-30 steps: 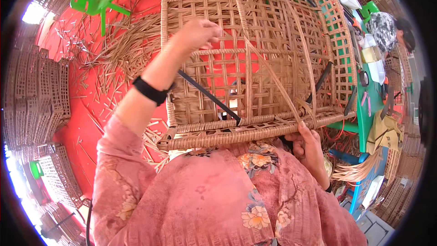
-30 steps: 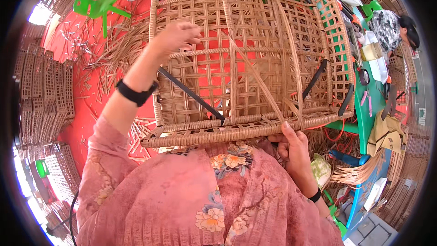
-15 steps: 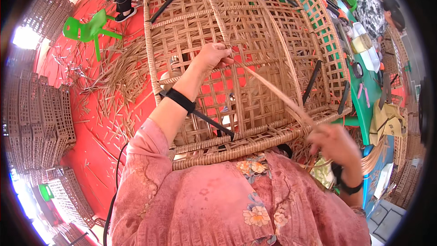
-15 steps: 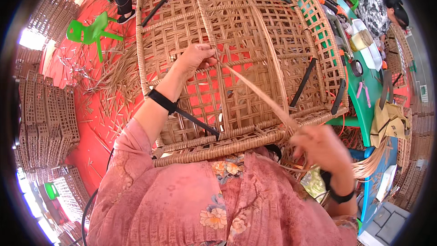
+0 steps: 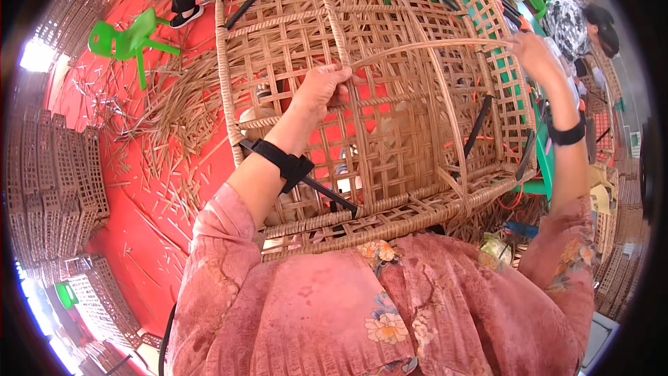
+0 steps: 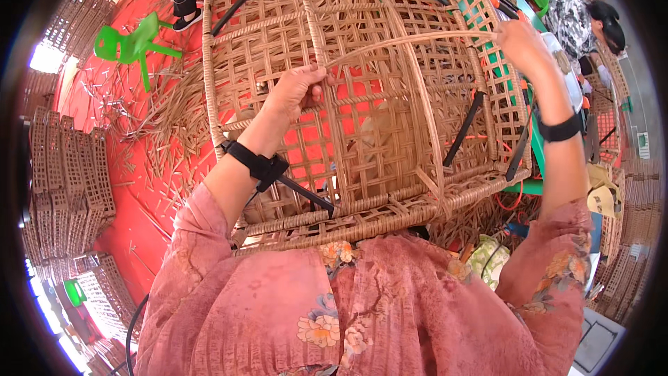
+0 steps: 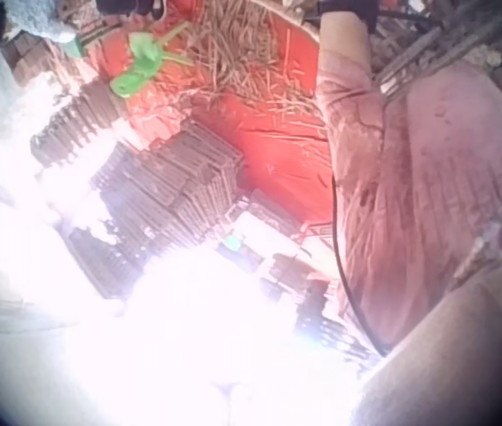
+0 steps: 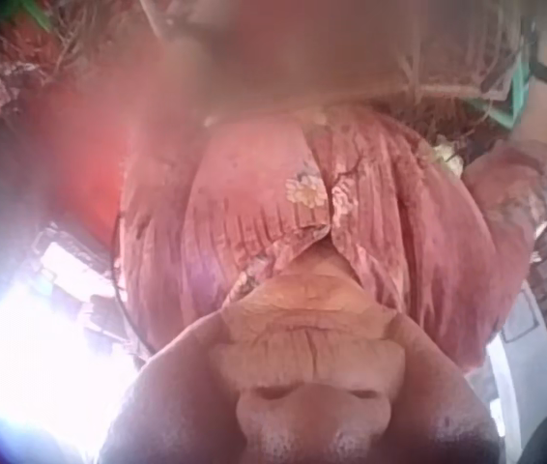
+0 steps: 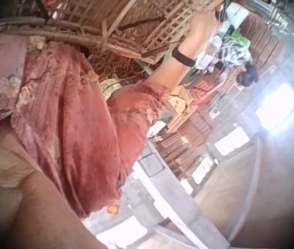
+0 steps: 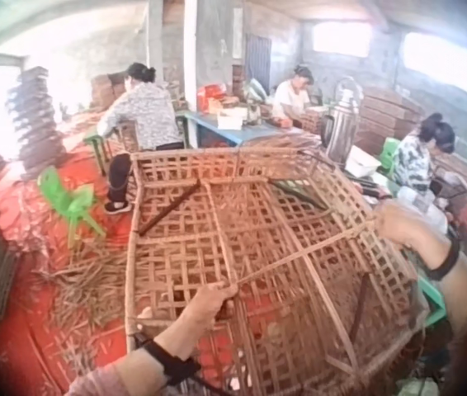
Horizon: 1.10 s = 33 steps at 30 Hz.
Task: Weaving bamboo or wicker strips onto a furniture frame in a workshop environment.
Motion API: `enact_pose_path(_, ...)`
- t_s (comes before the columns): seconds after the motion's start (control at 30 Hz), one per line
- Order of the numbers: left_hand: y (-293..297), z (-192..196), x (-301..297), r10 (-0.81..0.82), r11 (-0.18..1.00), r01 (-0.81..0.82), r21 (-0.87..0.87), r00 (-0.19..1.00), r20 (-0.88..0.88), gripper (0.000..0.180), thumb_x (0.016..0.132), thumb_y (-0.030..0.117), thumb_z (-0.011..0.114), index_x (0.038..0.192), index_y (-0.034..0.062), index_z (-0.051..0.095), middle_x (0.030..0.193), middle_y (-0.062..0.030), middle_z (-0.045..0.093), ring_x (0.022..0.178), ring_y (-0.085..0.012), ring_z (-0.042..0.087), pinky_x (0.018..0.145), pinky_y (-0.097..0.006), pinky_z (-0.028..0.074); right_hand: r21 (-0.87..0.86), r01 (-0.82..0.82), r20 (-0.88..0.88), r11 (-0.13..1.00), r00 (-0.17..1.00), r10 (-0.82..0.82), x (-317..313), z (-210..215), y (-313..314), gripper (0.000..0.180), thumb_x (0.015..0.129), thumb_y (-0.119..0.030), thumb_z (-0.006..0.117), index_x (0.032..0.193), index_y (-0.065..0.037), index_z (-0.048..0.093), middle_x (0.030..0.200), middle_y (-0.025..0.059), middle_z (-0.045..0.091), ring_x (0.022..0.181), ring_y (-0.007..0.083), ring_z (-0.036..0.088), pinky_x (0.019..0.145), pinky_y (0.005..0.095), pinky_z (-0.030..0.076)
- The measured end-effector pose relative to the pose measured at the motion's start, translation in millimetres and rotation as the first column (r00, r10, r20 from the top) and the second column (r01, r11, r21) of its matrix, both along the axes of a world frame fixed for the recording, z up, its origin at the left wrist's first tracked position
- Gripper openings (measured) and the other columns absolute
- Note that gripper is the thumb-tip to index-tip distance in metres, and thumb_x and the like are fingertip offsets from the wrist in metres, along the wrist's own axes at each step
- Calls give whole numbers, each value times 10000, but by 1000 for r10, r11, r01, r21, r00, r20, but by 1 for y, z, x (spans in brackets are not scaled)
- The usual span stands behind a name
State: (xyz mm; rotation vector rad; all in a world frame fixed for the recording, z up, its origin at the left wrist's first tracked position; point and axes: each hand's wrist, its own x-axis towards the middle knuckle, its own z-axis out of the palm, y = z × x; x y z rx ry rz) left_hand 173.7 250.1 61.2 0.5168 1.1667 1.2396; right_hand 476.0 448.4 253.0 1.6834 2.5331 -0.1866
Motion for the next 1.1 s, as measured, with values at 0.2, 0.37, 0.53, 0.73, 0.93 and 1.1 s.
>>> enact_pose_path(0.2,-4,-5,-5,68,997,-69,-34,997,-26,127,876,153,567,832,55,633,576,53,546,470,-37,485,458,-182,422,347,-425,-565,836,616,548,-110,-25,-96,263,806,-192,601,1011,-30,632,886,155,640,831,311,614,753,393,478)
enact_pose_path(0.37,2,-2,0,29,999,-28,16,999,-42,104,866,136,568,825,60,627,573,44,542,471,-50,492,458,-181,417,227,-576,-503,786,621,601,-154,-117,-109,202,783,-100,537,941,-19,634,885,194,633,858,333,615,742,413,486)
enact_pose_path(0.53,-3,0,0,48,999,-48,21,998,-31,111,874,160,585,776,111,568,569,47,529,482,-52,501,468,-175,405,-4,-468,-692,884,640,335,-158,-152,-121,147,792,-77,561,899,-1,625,801,170,624,813,340,605,729,400,476)
enact_pose_path(0.73,-6,4,3,67,997,-65,31,996,-61,117,878,163,590,773,116,568,582,47,544,486,-47,506,468,-171,402,372,-402,-580,837,603,548,-158,-161,-135,152,772,-110,639,905,-45,606,908,102,563,842,294,581,711,383,472)
enact_pose_path(0.93,-7,2,1,55,998,-54,13,996,-72,56,868,148,600,843,98,602,595,47,553,502,-47,522,480,-176,420,269,-365,-602,891,658,452,-155,-170,-128,127,766,-112,632,866,-37,609,823,128,584,805,316,586,700,402,474)
enact_pose_path(1.1,-8,7,3,60,998,-60,17,997,-40,93,864,146,603,925,76,610,627,43,562,509,-49,526,485,-179,425,2,-388,-716,922,643,272,-153,-165,-108,153,766,-186,650,801,-38,654,708,144,632,715,305,625,635,382,473)
